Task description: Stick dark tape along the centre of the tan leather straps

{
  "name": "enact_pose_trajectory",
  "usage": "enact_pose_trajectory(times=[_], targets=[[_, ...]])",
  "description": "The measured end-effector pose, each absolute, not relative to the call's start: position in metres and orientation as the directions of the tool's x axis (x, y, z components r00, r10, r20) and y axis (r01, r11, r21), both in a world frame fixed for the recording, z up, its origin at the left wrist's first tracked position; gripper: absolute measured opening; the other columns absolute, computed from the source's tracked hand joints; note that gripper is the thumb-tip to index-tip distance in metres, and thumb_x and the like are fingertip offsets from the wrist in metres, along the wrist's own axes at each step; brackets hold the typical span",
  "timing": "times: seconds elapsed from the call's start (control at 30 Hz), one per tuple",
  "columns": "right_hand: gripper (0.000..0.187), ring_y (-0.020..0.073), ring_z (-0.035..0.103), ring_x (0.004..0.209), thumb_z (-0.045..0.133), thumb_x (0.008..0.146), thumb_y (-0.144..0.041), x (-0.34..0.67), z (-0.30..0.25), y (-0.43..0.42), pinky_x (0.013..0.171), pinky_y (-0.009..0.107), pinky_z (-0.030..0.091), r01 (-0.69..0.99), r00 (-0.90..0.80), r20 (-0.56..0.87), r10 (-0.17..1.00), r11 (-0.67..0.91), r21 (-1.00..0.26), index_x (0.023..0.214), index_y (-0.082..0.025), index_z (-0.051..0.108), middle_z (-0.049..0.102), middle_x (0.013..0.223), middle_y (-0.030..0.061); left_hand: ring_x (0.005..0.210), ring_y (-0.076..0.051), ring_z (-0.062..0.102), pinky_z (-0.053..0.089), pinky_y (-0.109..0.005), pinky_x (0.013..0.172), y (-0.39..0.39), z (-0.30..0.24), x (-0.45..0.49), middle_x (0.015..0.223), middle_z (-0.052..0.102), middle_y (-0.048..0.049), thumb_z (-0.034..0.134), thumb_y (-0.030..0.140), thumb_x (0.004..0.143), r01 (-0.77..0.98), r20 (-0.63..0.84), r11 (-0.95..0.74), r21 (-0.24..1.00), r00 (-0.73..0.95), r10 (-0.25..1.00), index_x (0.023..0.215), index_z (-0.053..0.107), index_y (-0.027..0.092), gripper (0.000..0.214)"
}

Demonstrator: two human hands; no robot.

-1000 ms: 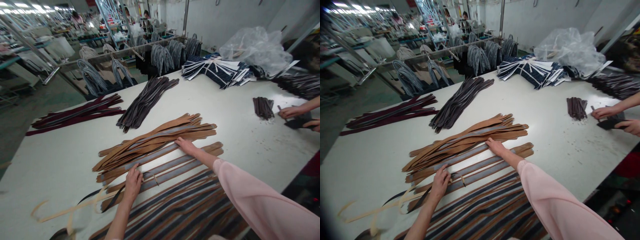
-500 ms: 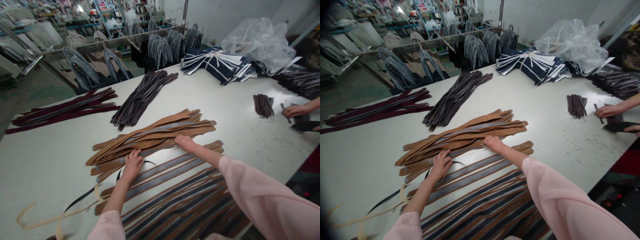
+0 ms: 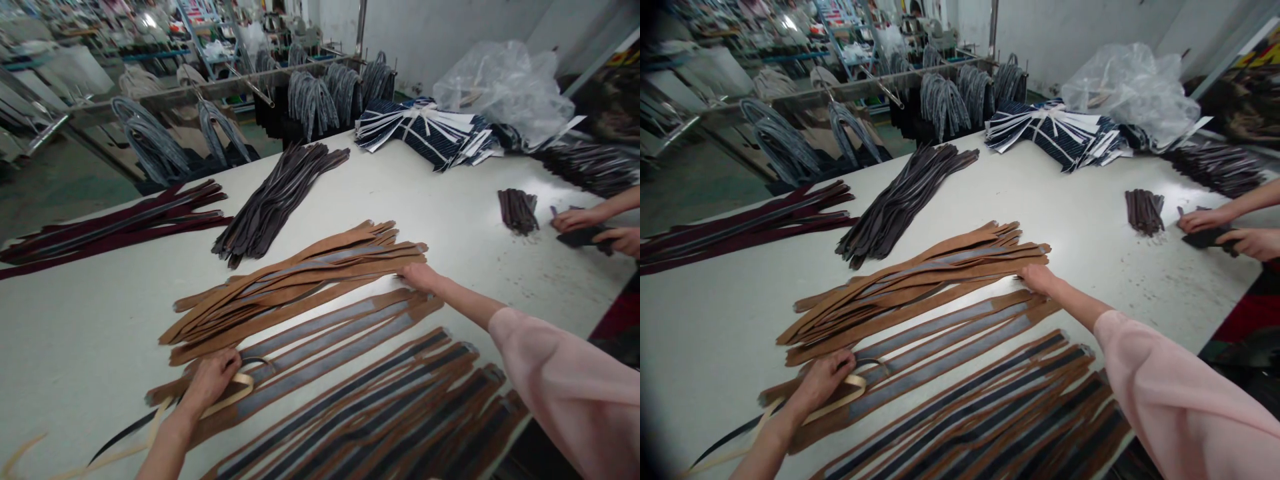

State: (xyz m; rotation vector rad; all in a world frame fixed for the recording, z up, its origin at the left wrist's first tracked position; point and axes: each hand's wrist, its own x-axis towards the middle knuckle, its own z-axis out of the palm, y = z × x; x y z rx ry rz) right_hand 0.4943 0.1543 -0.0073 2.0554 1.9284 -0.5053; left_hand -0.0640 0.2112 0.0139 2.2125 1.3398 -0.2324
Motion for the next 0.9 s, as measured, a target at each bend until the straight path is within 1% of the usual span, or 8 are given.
enact_pose_trajectory(times=[0.13, 0.2, 0.33, 0.43, 0.53, 0.7, 0.8, 0.9], targets=[[0.023, 0.0216, 0.058, 0.084, 0.046, 0.081, -0.032, 0.480, -0.008, 0.144, 0.070, 0.029, 0.040, 0.988, 0.032, -0.309, 0.951, -0.077, -0.136, 0.093, -0.019, 0.060, 0.063, 0.091, 0.0089, 0.069, -0.017, 0.052, 0.039, -0.028, 0.067, 0.202, 0.009, -0.055, 0.068, 0.055, -0.0004, 0.035, 0.037, 0.081, 0.827, -0.356, -0.375, 0.419, 0.530, 0.770, 0.065, 0.052, 0.021, 0.028], [0.025, 0.0196, 0.057, 0.086, 0.043, 0.082, -0.033, 0.457, -0.005, 0.145, 0.072, 0.028, 0.040, 0.979, -0.022, -0.241, 0.970, -0.028, -0.203, 0.099, -0.021, 0.057, 0.061, 0.096, 0.0073, 0.072, -0.018, 0.052, 0.040, -0.029, 0.069, 0.199, 0.006, -0.037, 0.071, 0.055, -0.0016, 0.036, 0.036, 0.081, 0.804, -0.314, -0.420, 0.421, 0.563, 0.764, 0.066, 0.053, 0.021, 0.027], [0.030, 0.0176, 0.055, 0.090, 0.041, 0.084, -0.028, 0.407, -0.001, 0.158, 0.073, 0.026, 0.039, 0.953, -0.185, -0.221, 0.958, 0.119, -0.279, 0.112, -0.025, 0.050, 0.056, 0.106, 0.0055, 0.089, -0.021, 0.051, 0.041, -0.034, 0.077, 0.204, 0.003, -0.006, 0.094, 0.055, -0.0050, 0.038, 0.035, 0.080, 0.806, -0.210, -0.472, 0.356, 0.562, 0.800, 0.069, 0.054, 0.021, 0.024], [0.035, 0.0179, 0.055, 0.092, 0.035, 0.086, -0.025, 0.378, -0.003, 0.173, 0.074, 0.027, 0.040, 0.941, -0.247, -0.236, 0.940, 0.174, -0.291, 0.119, -0.028, 0.045, 0.055, 0.107, 0.0056, 0.102, -0.021, 0.047, 0.039, -0.037, 0.087, 0.213, 0.000, 0.008, 0.111, 0.049, -0.0077, 0.038, 0.034, 0.081, 0.777, -0.103, -0.491, 0.394, 0.568, 0.817, 0.071, 0.054, 0.020, 0.024], [0.035, 0.0190, 0.056, 0.090, 0.035, 0.085, -0.024, 0.352, -0.006, 0.190, 0.074, 0.029, 0.042, 0.950, -0.233, -0.266, 0.935, 0.161, -0.268, 0.119, -0.027, 0.044, 0.054, 0.104, 0.0067, 0.106, -0.021, 0.044, 0.036, -0.038, 0.091, 0.222, -0.006, 0.026, 0.118, 0.048, -0.0083, 0.039, 0.031, 0.082, 0.714, -0.068, -0.554, 0.428, 0.637, 0.768, 0.069, 0.054, 0.019, 0.024], [0.029, 0.0206, 0.057, 0.089, 0.051, 0.076, -0.026, 0.327, -0.001, 0.214, 0.071, 0.030, 0.045, 0.971, -0.196, -0.317, 0.928, 0.140, -0.191, 0.104, -0.019, 0.052, 0.055, 0.102, 0.0086, 0.104, -0.024, 0.043, 0.036, -0.042, 0.084, 0.231, -0.012, 0.067, 0.118, 0.049, -0.0069, 0.042, 0.029, 0.080, 0.717, -0.101, -0.616, 0.326, 0.675, 0.731, 0.072, 0.059, 0.021, 0.021], [0.023, 0.0217, 0.057, 0.090, 0.052, 0.075, -0.024, 0.333, 0.005, 0.217, 0.071, 0.031, 0.045, 0.955, -0.295, -0.289, 0.911, 0.272, -0.118, 0.097, -0.016, 0.054, 0.056, 0.100, 0.0104, 0.095, -0.023, 0.045, 0.034, -0.040, 0.078, 0.237, -0.009, 0.075, 0.105, 0.053, -0.0055, 0.042, 0.029, 0.080, 0.749, -0.151, -0.610, 0.258, 0.655, 0.740, 0.074, 0.061, 0.023, 0.020], [0.020, 0.0216, 0.057, 0.089, 0.040, 0.081, -0.016, 0.359, 0.009, 0.208, 0.069, 0.032, 0.044, 0.938, -0.343, -0.254, 0.904, 0.346, -0.035, 0.094, -0.016, 0.055, 0.060, 0.094, 0.0107, 0.085, -0.020, 0.048, 0.034, -0.034, 0.071, 0.244, -0.001, 0.058, 0.086, 0.055, -0.0043, 0.039, 0.028, 0.080, 0.742, -0.244, -0.624, 0.245, 0.670, 0.701, 0.074, 0.060, 0.022, 0.023]])
